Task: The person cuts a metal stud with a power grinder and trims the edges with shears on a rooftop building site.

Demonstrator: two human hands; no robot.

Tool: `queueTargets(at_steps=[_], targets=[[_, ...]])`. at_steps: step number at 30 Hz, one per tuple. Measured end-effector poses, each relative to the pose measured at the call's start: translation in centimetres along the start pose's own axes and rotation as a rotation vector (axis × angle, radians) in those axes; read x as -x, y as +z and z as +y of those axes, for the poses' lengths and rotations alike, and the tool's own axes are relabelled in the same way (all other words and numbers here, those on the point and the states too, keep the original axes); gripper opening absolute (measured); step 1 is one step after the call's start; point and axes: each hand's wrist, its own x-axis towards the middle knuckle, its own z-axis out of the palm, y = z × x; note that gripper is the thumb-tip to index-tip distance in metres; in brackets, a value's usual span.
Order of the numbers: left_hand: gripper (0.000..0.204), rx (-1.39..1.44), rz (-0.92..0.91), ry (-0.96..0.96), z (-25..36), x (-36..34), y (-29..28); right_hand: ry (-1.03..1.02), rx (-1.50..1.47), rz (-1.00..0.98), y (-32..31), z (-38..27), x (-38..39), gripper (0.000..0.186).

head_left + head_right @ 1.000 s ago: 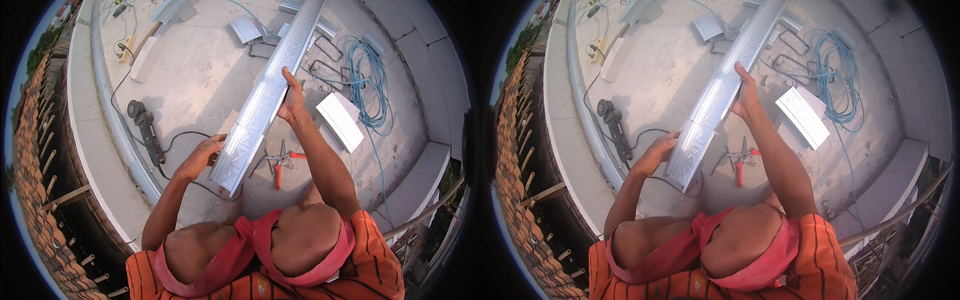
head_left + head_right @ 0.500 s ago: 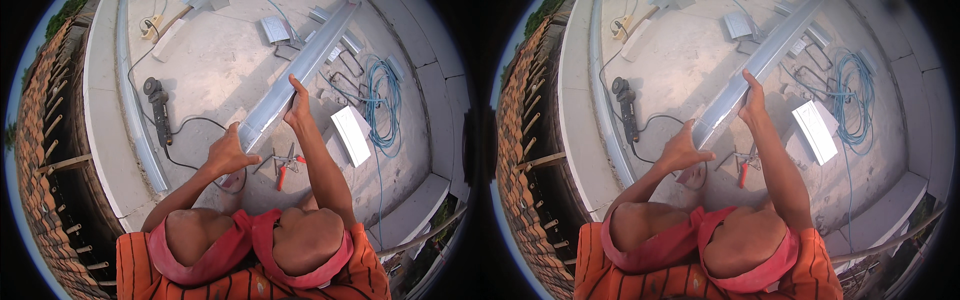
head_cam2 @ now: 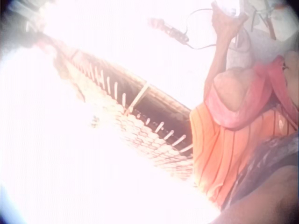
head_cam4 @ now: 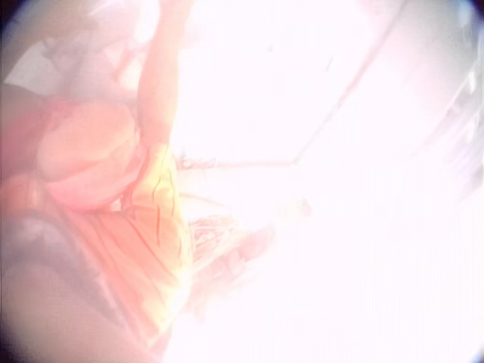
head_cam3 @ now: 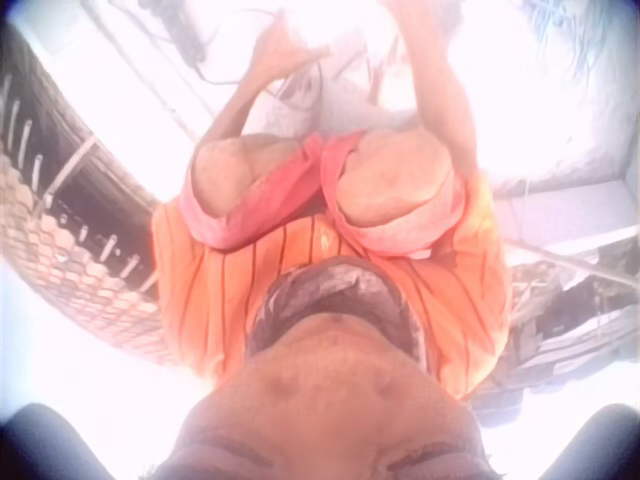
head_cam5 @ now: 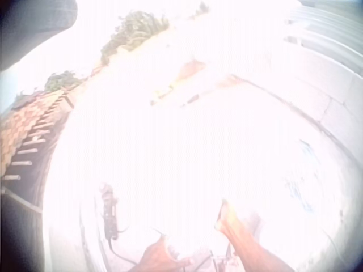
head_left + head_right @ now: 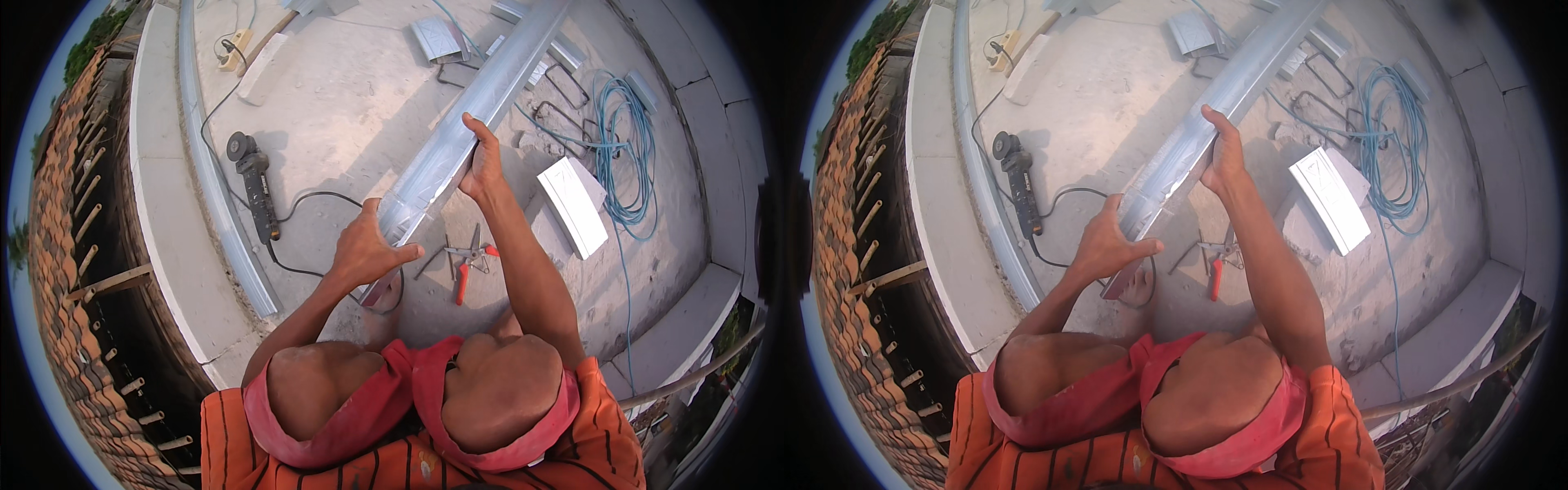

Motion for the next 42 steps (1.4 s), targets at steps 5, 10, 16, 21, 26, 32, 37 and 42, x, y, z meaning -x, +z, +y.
queueTargets(at_steps=[5,10,16,21,26,32,37,42], targets=[[0.088,0.183,-0.017,0.077,-1.6,-0.5,0.2,0.018,0.005,-0.043,-0.2,-0.4,0.4,0.062],[0.071,0.188,-0.047,0.089,-2.7,-1.5,-0.1,-0.006,0.014,0.0,-0.6,-0.2,-0.1,0.059],[0.07,0.099,-0.086,0.052,-3.4,-2.3,0.3,0.032,0.007,-0.028,-1.3,-0.2,-0.1,0.06],[0.084,0.277,-0.171,0.037,-4.4,-3.0,1.0,0.035,0.007,-0.018,-1.7,-0.2,-0.2,0.065],[0.096,0.477,-0.27,0.065,-3.5,-2.2,0.3,0.006,0.058,0.041,-0.8,-0.3,0.4,0.078],[0.12,0.256,-0.133,0.094,-1.7,-1.3,0.2,-0.016,0.11,0.003,-0.4,-0.3,0.5,0.094],[0.111,0.15,-0.103,0.031,-1.3,-1.4,0.4,-0.001,0.101,-0.012,-0.4,-0.3,0.8,0.083],[0.092,0.157,-0.138,0.071,-1.7,-2.1,0.5,0.05,0.107,-0.096,-1.7,-0.5,0.9,0.073]])
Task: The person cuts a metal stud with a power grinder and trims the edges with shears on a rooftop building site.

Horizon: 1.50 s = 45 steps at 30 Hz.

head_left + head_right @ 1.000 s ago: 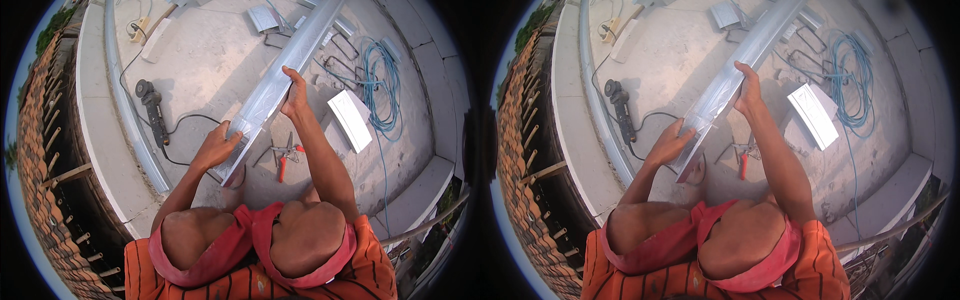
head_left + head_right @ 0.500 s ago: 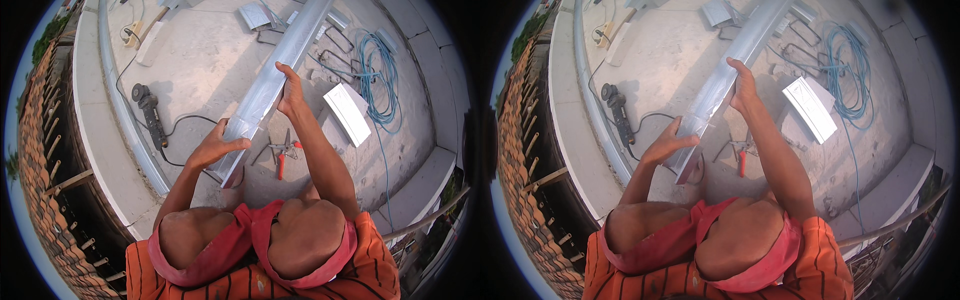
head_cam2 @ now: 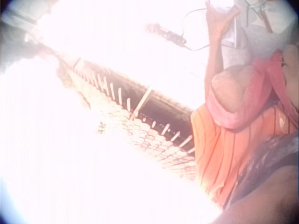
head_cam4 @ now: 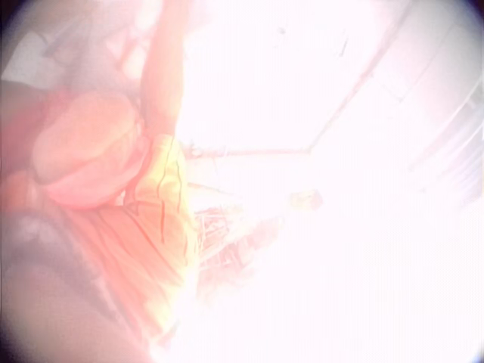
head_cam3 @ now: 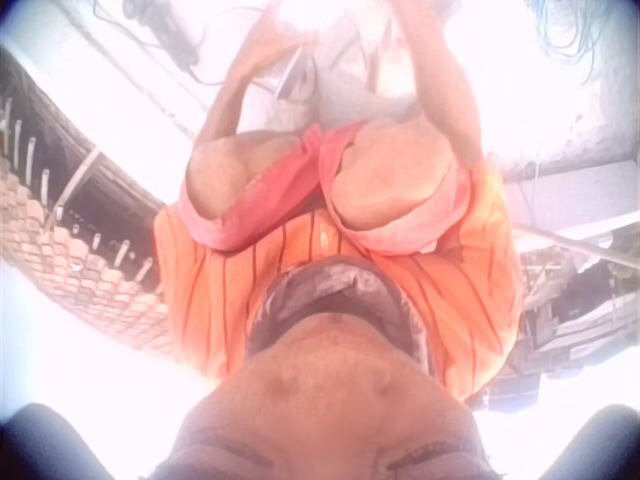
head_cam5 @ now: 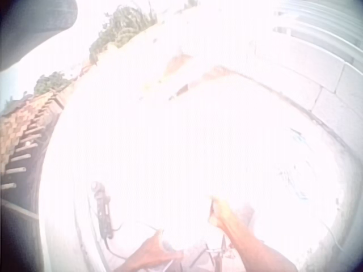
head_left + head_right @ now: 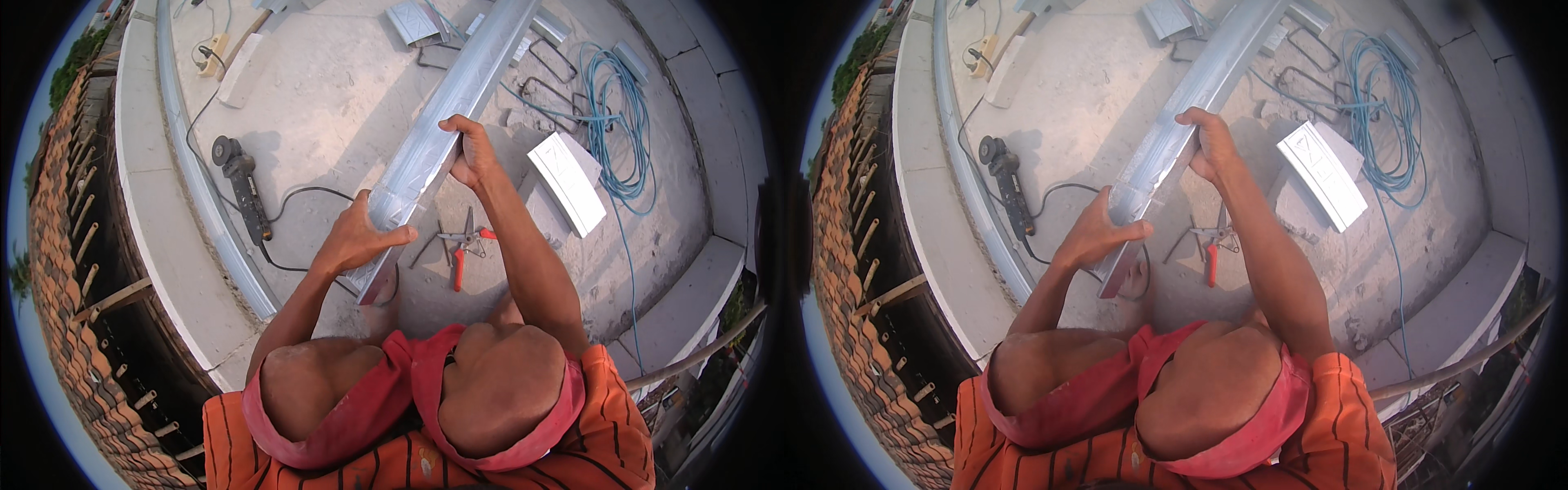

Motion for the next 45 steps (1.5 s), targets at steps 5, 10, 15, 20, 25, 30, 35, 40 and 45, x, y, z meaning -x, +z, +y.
queueTargets(at_steps=[5,10,15,20,25,30,35,40,45], targets=[[0.092,0.017,0.029,0.06,-1.0,-0.4,0.7,0.039,0.032,-0.028,-0.5,-0.2,0.2,0.067],[0.086,-0.333,0.179,-0.064,0.7,-1.1,0.4,-0.024,0.284,0.088,-1.1,0.6,0.3,0.074],[0.084,-0.445,0.324,-0.064,-1.2,-2.8,0.6,-0.007,0.622,0.255,-1.7,2.5,2.9,0.09],[0.089,-0.545,0.422,-0.021,-2.6,-3.3,2.3,0.077,0.746,0.224,-3.6,3.5,5.4,0.089],[0.089,-0.511,0.424,0.012,-2.9,-3.3,2.6,0.103,0.589,0.293,-3.1,4.6,4.0,0.096],[0.086,-0.381,0.296,-0.012,-2.3,-2.7,2.6,-0.097,0.436,0.42,-2.5,3.0,1.1,0.094],[0.084,-0.362,0.306,0.041,-2.0,-2.2,3.0,-0.08,0.272,0.233,-2.6,0.3,-1.5,0.071],[0.084,-0.337,0.269,0.041,-1.4,-1.7,2.7,-0.103,0.041,0.043,-2.4,0.4,-3.0,0.079],[0.085,-0.331,0.22,0.016,-0.3,-1.3,2.5,-0.04,-0.181,-0.127,-4.7,1.2,-4.4,0.084]])
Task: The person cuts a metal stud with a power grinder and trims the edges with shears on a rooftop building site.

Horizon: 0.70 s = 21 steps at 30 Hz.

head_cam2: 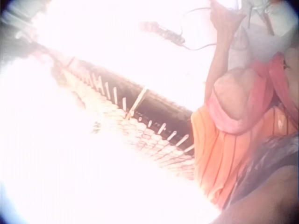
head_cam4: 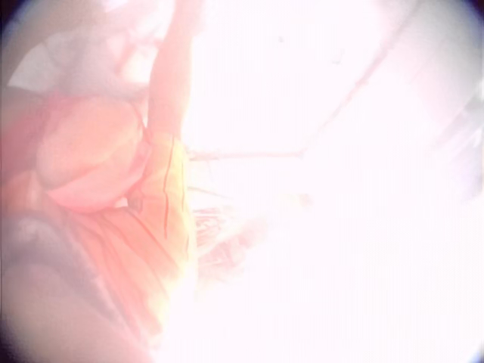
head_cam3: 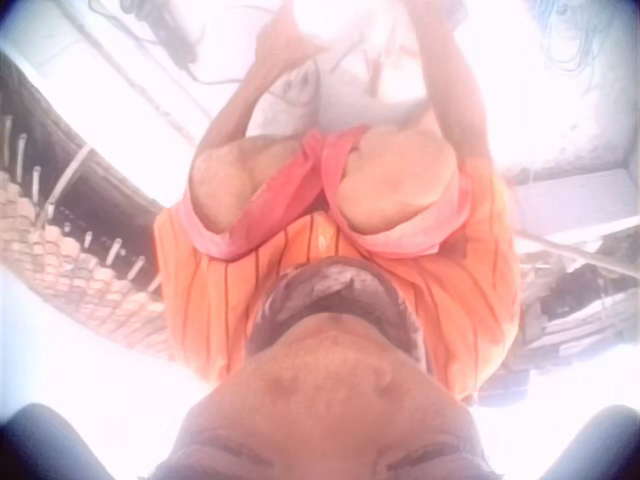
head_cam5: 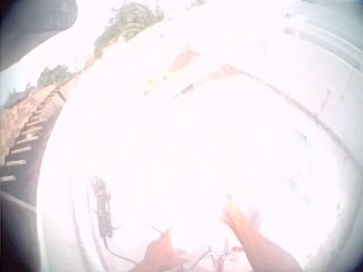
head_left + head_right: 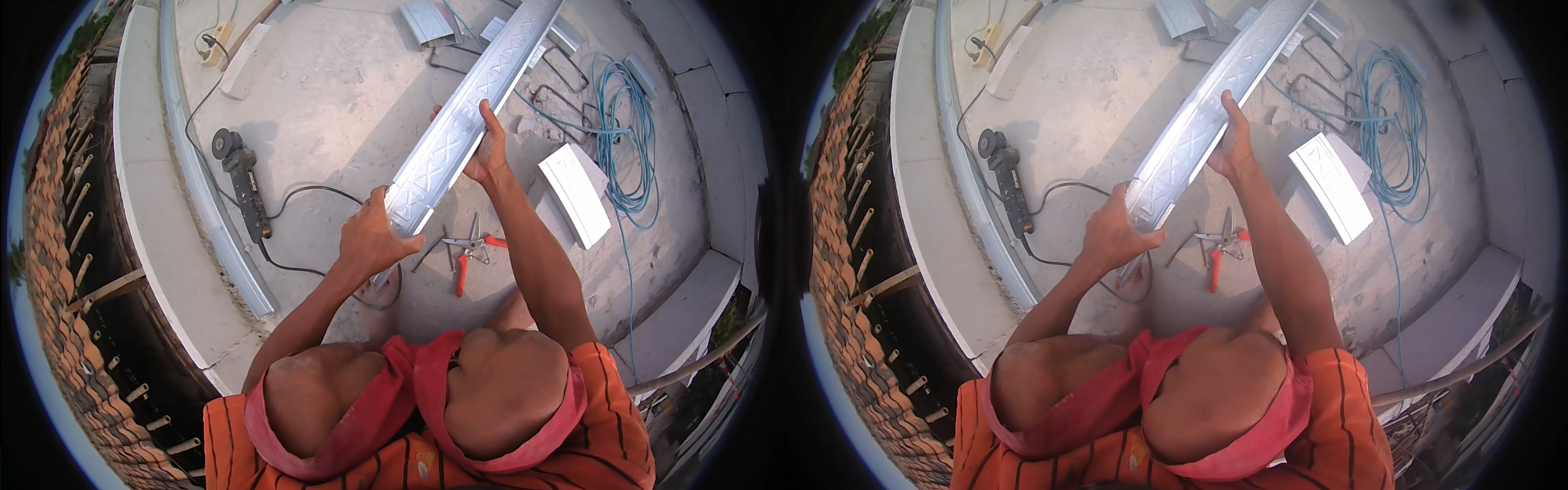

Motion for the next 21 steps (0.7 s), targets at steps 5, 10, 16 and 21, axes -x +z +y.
queueTargets(at_steps=[5,10,16,21], targets=[[0.084,0.063,-0.043,-0.007,0.4,0.3,-0.7,0.024,-0.168,-0.101,0.8,0.4,0.6,0.082],[0.084,0.082,-0.055,0.023,0.2,0.4,-0.1,-0.005,-0.036,-0.076,0.2,0.4,0.3,0.078],[0.061,0.257,0.01,0.057,-1.0,0.4,0.8,-0.004,-0.015,-0.048,0.0,0.2,0.8,0.072],[0.042,0.005,0.118,0.028,-1.9,-0.1,1.2,-0.006,-0.008,-0.02,1.7,0.4,1.2,0.069]])
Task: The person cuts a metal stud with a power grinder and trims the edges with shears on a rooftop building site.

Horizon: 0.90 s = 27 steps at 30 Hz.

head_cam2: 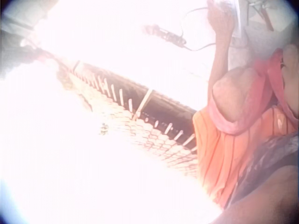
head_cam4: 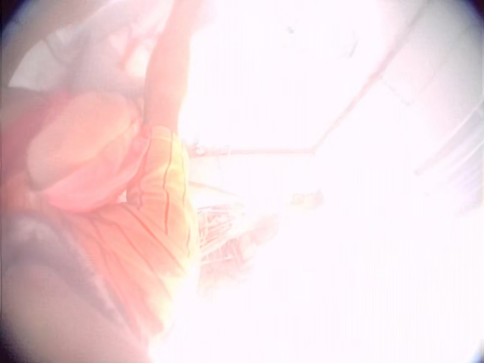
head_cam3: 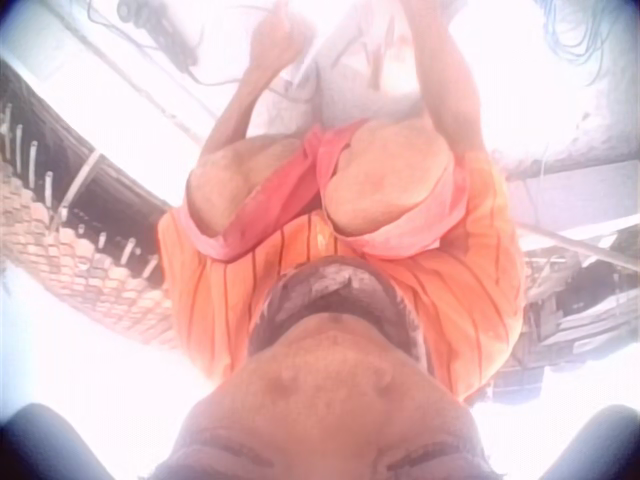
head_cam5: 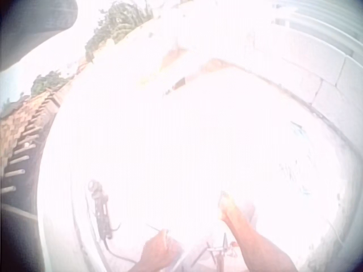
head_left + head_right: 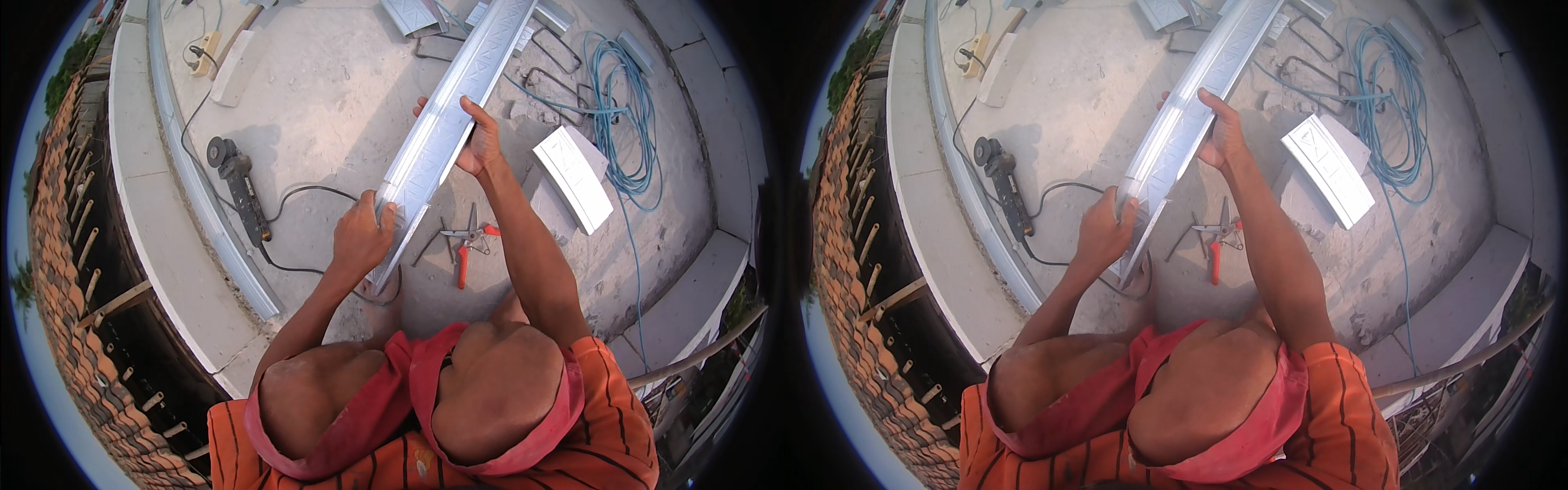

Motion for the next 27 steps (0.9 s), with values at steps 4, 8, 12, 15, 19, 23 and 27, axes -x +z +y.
queueTargets(at_steps=[4,8,12,15,19,23,27], targets=[[0.045,-0.065,-0.073,-0.052,0.8,-0.6,-0.5,0.031,-0.035,-0.025,-1.2,0.1,-0.5,0.071],[0.052,-0.022,-0.123,0.019,0.0,-0.7,-0.3,0.03,-0.055,-0.084,-1.7,0.1,-0.2,0.071],[0.054,0.107,-0.244,0.008,0.0,-0.9,-0.8,0.002,-0.035,-0.131,-2.4,-0.2,-0.1,0.071],[0.053,0.168,-0.213,0.025,-0.3,-0.7,-0.5,-0.011,-0.091,-0.254,-2.8,-0.1,0.0,0.067],[0.052,0.06,-0.182,0.049,-1.0,-1.6,-1.1,-0.027,0.312,0.19,-0.9,-1.5,0.8,0.07],[0.051,-0.056,-0.125,0.009,-1.5,-2.2,-3.6,-0.371,1.223,0.446,3.9,-3.7,4.1,0.093],[0.049,-0.113,-0.072,0.079,-1.8,-2.7,-3.5,-0.575,2.148,-0.232,9.1,-3.9,6.9,0.104]])
